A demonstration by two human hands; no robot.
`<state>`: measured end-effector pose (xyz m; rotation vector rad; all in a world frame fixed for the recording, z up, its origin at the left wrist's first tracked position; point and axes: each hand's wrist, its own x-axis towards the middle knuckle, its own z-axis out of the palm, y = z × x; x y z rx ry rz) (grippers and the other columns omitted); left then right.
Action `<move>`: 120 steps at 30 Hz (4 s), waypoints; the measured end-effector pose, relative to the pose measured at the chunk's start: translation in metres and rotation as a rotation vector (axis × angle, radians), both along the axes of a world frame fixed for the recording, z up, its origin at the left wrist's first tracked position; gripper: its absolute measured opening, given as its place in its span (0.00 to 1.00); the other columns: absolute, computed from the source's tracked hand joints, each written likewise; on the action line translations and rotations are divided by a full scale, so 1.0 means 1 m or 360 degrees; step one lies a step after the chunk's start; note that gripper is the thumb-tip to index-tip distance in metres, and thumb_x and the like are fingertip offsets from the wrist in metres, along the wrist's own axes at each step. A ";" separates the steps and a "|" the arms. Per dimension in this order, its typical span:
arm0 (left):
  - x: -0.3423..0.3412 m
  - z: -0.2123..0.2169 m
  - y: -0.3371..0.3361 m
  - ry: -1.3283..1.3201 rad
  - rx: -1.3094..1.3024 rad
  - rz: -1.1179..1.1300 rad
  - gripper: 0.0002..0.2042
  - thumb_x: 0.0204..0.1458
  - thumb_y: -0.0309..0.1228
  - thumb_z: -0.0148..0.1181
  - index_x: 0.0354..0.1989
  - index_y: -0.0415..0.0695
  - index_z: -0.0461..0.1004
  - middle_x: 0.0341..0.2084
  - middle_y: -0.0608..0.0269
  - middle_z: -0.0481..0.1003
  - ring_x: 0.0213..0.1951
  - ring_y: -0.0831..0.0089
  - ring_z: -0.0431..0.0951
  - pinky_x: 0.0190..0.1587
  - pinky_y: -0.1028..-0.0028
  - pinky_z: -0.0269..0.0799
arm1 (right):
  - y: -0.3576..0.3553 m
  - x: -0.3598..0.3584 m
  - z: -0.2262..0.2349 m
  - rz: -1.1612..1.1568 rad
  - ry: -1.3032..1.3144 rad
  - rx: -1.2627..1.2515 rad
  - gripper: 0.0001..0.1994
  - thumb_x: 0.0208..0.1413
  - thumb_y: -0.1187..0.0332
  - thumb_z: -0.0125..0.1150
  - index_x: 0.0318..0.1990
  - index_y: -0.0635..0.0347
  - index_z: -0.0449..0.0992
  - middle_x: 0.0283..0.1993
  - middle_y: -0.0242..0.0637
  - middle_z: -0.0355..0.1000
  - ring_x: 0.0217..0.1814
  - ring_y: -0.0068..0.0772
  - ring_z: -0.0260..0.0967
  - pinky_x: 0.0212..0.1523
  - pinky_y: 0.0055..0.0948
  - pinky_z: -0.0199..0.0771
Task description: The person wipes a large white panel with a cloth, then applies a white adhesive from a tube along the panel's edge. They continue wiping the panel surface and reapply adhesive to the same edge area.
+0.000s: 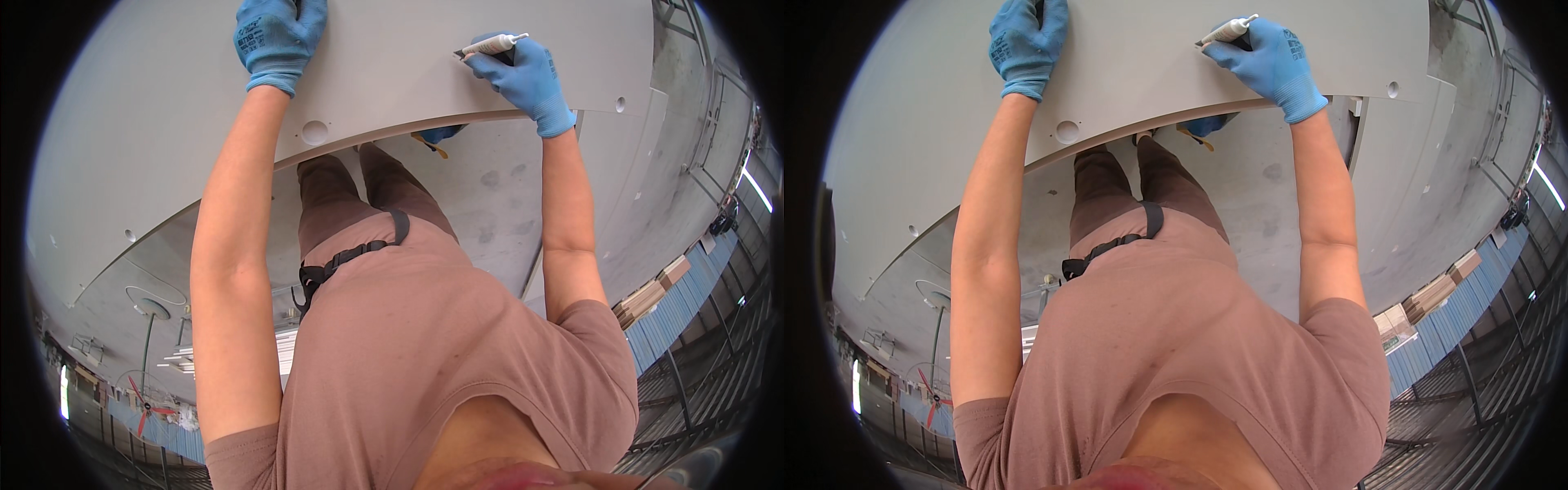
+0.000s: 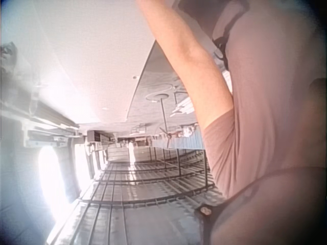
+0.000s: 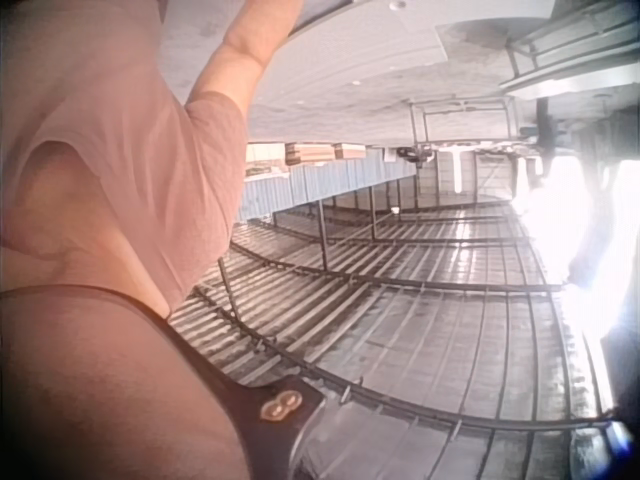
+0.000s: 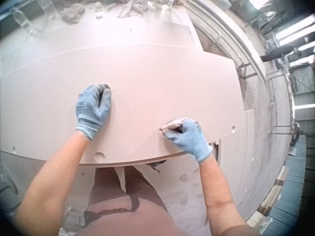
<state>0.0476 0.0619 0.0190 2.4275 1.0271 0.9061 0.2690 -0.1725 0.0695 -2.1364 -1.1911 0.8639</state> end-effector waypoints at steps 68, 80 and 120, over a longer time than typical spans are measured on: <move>0.001 0.001 -0.001 0.0045 -0.0002 0.0017 0.09 0.61 0.34 0.63 0.36 0.42 0.83 0.33 0.51 0.83 0.38 0.51 0.82 0.45 0.57 0.77 | 0.006 -0.006 -0.011 0.0001 -0.0447 0.0095 0.12 0.59 0.57 0.74 0.39 0.55 0.88 0.34 0.36 0.85 0.33 0.31 0.82 0.37 0.30 0.82; 0.000 -0.002 -0.002 0.0100 0.0009 0.0046 0.09 0.62 0.35 0.62 0.36 0.44 0.82 0.33 0.51 0.82 0.37 0.51 0.81 0.43 0.57 0.76 | -0.026 -0.010 0.017 -0.0675 0.0380 0.0339 0.11 0.62 0.67 0.73 0.44 0.67 0.86 0.33 0.36 0.84 0.28 0.16 0.76 0.29 0.19 0.77; -0.006 0.017 0.012 0.0021 -0.0341 -0.0093 0.09 0.60 0.37 0.64 0.42 0.47 0.83 0.32 0.56 0.80 0.39 0.54 0.79 0.44 0.56 0.74 | 0.230 -0.038 0.010 -0.0057 -0.0626 0.0715 0.03 0.59 0.63 0.68 0.37 0.49 0.82 0.34 0.40 0.81 0.36 0.51 0.79 0.35 0.47 0.77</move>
